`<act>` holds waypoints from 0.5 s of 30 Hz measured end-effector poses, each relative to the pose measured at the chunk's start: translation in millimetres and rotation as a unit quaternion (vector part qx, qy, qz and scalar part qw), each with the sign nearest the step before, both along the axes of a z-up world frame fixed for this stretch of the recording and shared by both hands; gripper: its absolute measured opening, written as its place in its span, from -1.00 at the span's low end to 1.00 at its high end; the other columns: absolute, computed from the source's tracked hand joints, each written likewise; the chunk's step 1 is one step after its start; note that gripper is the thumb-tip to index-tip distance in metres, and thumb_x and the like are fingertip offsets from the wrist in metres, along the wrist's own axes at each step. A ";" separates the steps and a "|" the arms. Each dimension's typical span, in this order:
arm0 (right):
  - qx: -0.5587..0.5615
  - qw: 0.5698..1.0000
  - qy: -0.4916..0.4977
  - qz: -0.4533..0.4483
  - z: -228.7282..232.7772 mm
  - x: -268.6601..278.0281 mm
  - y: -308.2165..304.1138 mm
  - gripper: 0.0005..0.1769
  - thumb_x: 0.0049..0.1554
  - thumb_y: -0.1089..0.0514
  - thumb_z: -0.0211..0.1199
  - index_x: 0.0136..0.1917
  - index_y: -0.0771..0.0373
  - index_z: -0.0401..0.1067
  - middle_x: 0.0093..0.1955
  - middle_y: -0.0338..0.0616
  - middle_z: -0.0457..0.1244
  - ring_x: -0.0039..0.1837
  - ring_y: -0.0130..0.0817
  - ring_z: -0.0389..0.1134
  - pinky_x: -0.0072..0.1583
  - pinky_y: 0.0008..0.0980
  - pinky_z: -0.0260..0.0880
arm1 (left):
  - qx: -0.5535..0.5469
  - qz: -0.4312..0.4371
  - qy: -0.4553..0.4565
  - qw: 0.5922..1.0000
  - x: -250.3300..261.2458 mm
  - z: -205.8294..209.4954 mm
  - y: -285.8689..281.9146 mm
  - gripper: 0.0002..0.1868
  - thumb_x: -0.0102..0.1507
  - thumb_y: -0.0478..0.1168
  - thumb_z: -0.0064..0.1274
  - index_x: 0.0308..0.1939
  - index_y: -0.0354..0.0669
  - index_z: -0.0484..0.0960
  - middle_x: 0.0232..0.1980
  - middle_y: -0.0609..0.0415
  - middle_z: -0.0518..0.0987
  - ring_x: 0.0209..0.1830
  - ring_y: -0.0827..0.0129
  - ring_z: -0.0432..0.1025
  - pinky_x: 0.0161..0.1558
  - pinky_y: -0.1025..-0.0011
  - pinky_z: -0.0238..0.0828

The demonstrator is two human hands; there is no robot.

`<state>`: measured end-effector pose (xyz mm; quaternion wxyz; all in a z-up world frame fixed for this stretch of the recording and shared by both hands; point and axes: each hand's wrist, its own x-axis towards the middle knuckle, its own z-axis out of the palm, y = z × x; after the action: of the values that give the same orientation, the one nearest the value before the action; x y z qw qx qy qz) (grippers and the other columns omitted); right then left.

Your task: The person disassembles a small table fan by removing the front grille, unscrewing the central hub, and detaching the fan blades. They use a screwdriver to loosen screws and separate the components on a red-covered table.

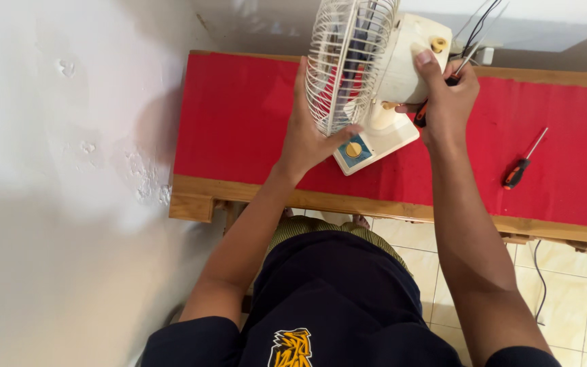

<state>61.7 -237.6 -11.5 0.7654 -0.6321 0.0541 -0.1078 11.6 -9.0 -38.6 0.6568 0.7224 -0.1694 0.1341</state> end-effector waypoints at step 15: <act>-0.401 0.909 -0.112 -0.025 0.7 -6.3 13.0 -0.35 0.15 -0.08 0.69 -0.16 0.22 0.20 -0.32 -0.33 0.18 -0.28 -0.62 0.20 -0.24 -0.58 0.23 | -0.218 0.105 0.225 0.944 4.6 -86.3 -7.7 0.04 0.39 0.49 -0.46 0.50 -0.44 0.13 0.47 -0.22 0.33 0.52 0.17 0.23 0.50 0.22 0.15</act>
<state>55.4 -224.5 -10.8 0.4451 -0.8683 -0.0638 -0.2095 16.3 -16.7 -125.0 0.8017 0.5863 0.0933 0.0697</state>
